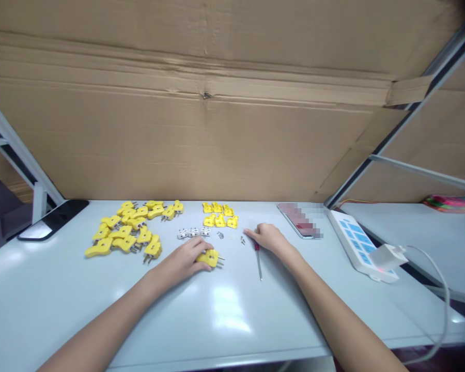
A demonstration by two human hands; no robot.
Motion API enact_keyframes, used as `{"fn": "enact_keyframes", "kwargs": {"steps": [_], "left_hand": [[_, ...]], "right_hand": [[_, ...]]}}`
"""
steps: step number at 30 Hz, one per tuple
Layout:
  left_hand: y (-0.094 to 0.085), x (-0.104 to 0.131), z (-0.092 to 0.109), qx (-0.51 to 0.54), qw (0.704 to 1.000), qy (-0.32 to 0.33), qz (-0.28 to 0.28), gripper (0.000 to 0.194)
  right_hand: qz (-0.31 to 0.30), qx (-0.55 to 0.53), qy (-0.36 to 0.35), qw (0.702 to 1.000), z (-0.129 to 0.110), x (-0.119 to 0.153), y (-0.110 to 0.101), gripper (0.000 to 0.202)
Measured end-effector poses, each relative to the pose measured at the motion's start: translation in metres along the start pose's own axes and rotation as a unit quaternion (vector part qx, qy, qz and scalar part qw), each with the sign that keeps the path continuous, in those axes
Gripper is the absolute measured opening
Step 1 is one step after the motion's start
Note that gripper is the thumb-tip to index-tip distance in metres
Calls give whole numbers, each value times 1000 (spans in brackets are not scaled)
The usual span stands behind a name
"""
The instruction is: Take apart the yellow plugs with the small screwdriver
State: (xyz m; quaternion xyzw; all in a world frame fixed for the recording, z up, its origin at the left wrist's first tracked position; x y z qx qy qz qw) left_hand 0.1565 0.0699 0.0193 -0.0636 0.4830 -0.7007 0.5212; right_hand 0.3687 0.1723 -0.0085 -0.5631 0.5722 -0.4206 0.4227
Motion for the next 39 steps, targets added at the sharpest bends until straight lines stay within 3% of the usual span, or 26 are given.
{"fn": "enact_keyframes", "kwargs": {"steps": [12,16,17,19,23,26,28,30,33,36,39], "left_hand": [[-6,-1,10,-9,1000,23,16,24],[-8,-1,13,-25,998,41,29,28],[-9,0,14,-27,998,51,35,28],[-13,0,19,-29,995,78,54,27],[-19,3,30,-41,983,151,96,23],[-19,5,33,-41,977,180,107,25],[-21,6,33,-25,975,186,118,29],[-27,3,29,-12,977,154,150,34],[-36,-2,8,20,980,13,196,35],[-22,-5,-8,99,979,-100,147,30],[-7,-5,-15,152,972,-146,100,36]], "right_hand": [[84,-6,14,996,-6,6,-23,36],[104,-176,-43,978,-28,15,-29,32],[71,-255,-64,962,-38,20,-24,35],[-61,-400,-71,912,-61,36,-3,45],[-307,-549,-43,776,-104,82,35,46],[-402,-597,-41,693,-123,103,45,41],[-424,-622,-26,658,-126,106,48,39],[-415,-648,-15,639,-127,103,47,36],[-360,-690,6,628,-123,92,45,36],[-307,-709,30,634,-116,85,46,42],[-261,-705,21,659,-112,81,45,40]]}}
Point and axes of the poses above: each hand's wrist, its own x-axis away from the middle knuckle, its own y-axis out of the palm, z = x × y, the point moved 10 cm from there along -x, towards the middle knuckle, and after that the axes turned 9 degrees about z, right-handed, at the moved point
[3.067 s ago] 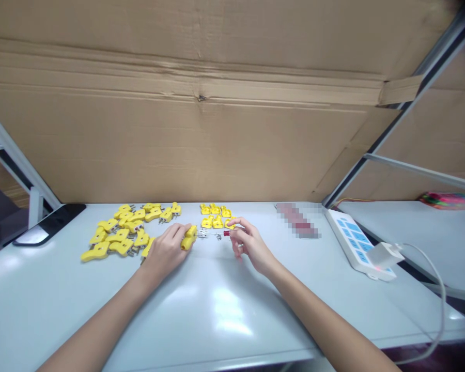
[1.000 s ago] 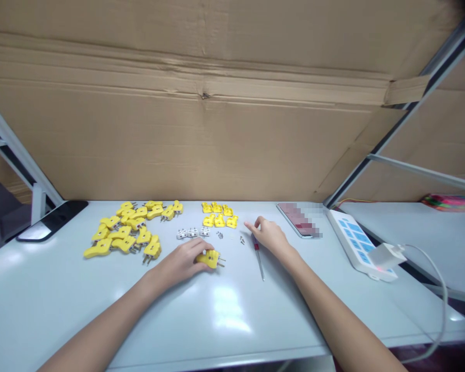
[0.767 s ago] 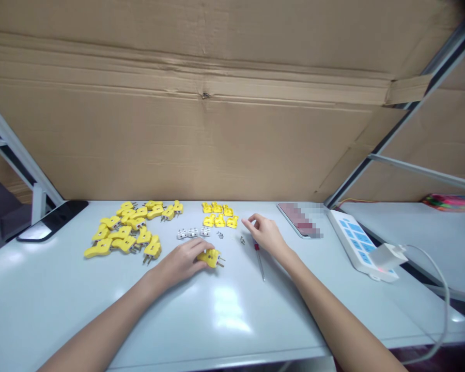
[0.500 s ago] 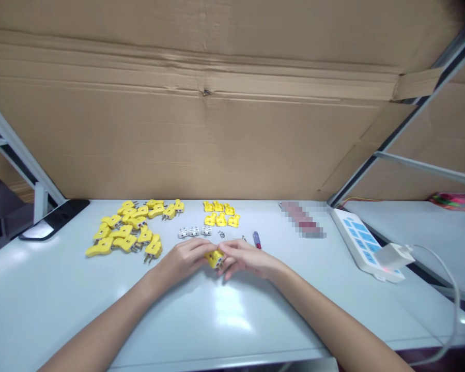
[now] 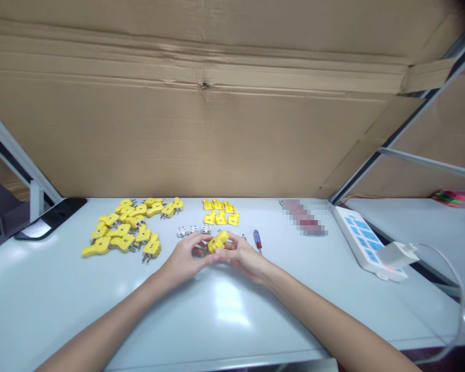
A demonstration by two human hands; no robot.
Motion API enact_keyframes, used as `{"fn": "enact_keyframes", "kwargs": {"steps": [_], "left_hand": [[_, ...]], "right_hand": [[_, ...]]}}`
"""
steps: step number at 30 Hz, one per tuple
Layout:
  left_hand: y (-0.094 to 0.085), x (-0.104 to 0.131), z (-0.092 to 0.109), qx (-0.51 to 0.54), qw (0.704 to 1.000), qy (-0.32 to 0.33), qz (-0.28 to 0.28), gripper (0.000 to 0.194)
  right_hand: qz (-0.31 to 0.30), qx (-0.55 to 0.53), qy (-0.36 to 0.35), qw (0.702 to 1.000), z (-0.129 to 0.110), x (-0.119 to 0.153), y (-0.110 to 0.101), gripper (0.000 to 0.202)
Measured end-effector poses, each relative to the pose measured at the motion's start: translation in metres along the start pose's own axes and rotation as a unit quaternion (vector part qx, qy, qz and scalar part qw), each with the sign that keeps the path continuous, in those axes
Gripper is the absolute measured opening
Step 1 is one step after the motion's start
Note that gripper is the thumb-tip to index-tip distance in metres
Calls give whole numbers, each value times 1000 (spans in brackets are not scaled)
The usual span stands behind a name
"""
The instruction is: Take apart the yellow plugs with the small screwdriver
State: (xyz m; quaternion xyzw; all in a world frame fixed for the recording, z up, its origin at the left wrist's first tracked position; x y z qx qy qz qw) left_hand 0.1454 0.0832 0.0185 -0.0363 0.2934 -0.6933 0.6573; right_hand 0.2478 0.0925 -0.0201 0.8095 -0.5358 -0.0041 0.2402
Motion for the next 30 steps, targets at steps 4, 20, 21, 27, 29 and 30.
{"fn": "enact_keyframes", "kwargs": {"steps": [4,20,21,27,29,30], "left_hand": [[5,-1,-14,41,997,-67,-26,39],[13,4,-16,14,988,-83,-128,26],[13,5,-16,12,987,-87,-131,26],[11,6,-18,8,983,-103,-152,27],[11,6,-20,7,983,-105,-150,27],[12,6,-21,9,983,-106,-150,28]], "right_hand": [[-4,45,-37,998,-5,-1,1,35],[-71,219,-57,972,-3,-2,3,33],[-71,213,-53,973,-1,-2,3,33],[-68,191,-32,979,5,-4,2,36],[-65,191,-28,979,6,-5,1,38],[-64,191,-27,979,6,-6,1,38]]}}
Point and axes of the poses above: each hand's wrist, its own x-axis away from the middle knuckle, its own y-axis out of the palm, z = x × y, the point moved 10 cm from there along -x, towards the middle knuckle, and after that the axes turned 9 degrees about z, right-handed, at the moved point
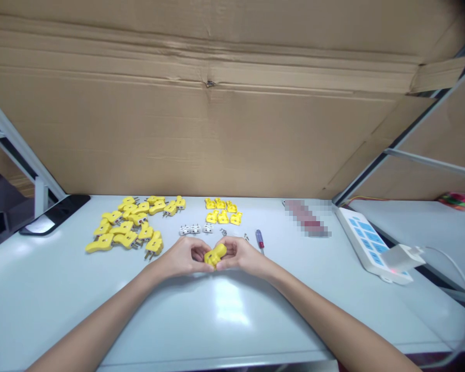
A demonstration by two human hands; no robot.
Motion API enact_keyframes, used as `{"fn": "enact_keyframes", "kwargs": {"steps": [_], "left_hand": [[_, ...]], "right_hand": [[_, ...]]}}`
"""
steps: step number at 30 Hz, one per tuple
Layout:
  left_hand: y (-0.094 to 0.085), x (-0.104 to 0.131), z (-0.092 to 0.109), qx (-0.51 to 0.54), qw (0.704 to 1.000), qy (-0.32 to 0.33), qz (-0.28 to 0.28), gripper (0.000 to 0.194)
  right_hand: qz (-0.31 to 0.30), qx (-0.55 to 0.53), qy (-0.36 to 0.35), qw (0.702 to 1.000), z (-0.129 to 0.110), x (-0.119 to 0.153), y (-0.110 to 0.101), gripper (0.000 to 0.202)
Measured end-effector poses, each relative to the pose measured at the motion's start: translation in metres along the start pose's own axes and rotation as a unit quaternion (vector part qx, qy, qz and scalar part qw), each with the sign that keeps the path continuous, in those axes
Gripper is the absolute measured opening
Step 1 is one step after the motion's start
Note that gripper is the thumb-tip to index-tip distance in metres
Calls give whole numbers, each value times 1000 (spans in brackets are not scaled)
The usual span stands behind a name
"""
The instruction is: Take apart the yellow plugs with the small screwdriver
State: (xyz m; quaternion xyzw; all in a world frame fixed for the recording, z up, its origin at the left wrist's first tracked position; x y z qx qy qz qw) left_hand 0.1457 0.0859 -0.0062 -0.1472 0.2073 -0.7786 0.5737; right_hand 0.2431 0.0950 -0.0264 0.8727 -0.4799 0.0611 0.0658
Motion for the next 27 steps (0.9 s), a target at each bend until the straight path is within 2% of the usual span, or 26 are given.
{"fn": "enact_keyframes", "kwargs": {"steps": [12,19,27], "left_hand": [[0,0,-3,38,999,-20,4,25],[1,-4,-6,74,997,-15,27,29],[1,-4,-6,93,995,-17,31,31]], "right_hand": [[14,-5,5,1000,-6,2,0,36],[51,-30,25,998,3,-1,-9,43],[63,-38,32,997,6,-3,-12,46]]}}
Point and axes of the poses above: each hand's wrist, its own x-axis away from the middle knuckle, its own y-axis out of the palm, z = x × y, the point moved 10 cm from there along -x, towards the middle knuckle, and after that the axes turned 9 degrees about z, right-handed, at the moved point
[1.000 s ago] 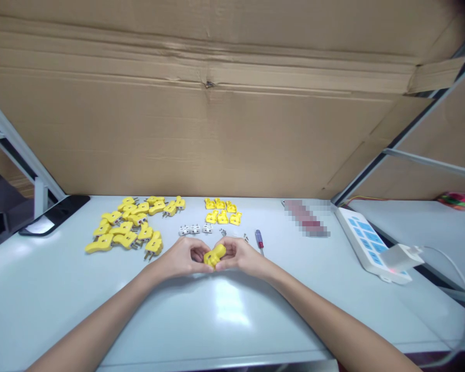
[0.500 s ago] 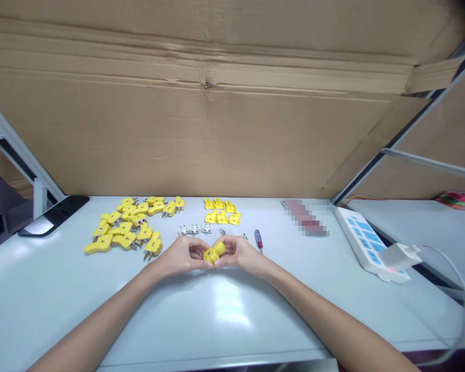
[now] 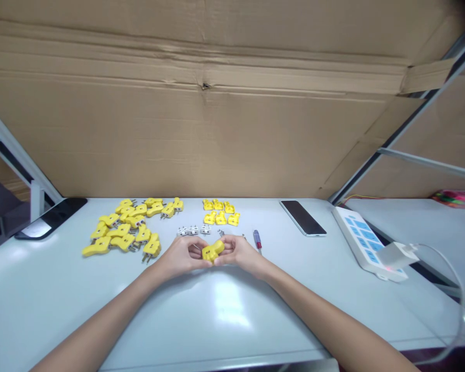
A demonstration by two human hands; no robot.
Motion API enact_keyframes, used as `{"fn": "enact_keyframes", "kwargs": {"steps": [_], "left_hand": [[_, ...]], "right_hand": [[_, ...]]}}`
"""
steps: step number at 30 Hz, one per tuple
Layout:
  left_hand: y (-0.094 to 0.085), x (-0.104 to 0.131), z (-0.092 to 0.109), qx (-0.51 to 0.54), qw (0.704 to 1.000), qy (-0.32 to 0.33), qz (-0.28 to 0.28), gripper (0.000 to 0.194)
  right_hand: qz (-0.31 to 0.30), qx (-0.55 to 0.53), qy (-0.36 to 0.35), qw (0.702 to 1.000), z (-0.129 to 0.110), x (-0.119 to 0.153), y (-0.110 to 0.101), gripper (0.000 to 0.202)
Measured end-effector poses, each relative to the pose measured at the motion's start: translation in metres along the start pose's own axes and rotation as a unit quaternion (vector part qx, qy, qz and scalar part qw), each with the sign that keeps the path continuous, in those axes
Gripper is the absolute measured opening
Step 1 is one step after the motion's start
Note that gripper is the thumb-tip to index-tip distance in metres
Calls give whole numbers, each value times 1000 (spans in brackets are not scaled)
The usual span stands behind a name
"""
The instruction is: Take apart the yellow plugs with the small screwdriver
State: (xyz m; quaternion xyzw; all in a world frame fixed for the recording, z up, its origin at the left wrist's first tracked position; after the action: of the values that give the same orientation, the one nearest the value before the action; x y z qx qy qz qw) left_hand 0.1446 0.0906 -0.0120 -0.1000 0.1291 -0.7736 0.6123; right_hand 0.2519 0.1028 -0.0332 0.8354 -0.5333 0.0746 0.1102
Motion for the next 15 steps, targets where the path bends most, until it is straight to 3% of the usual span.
{"fn": "enact_keyframes", "kwargs": {"steps": [15], "left_hand": [[-1,1,2,-18,1000,-6,1,30]], "right_hand": [[-18,14,5,1000,-8,6,3,34]]}}
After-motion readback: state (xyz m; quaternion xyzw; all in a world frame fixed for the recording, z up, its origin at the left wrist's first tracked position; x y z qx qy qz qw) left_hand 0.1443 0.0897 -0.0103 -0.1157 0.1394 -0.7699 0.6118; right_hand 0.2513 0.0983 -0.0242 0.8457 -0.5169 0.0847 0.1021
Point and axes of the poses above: each hand's wrist, its own x-axis away from the middle knuckle, its own y-axis out of the palm, z = x × y, the point moved 10 cm from there along -x, towards the middle knuckle, and after that the axes turned 9 degrees about z, right-handed, at the moved point
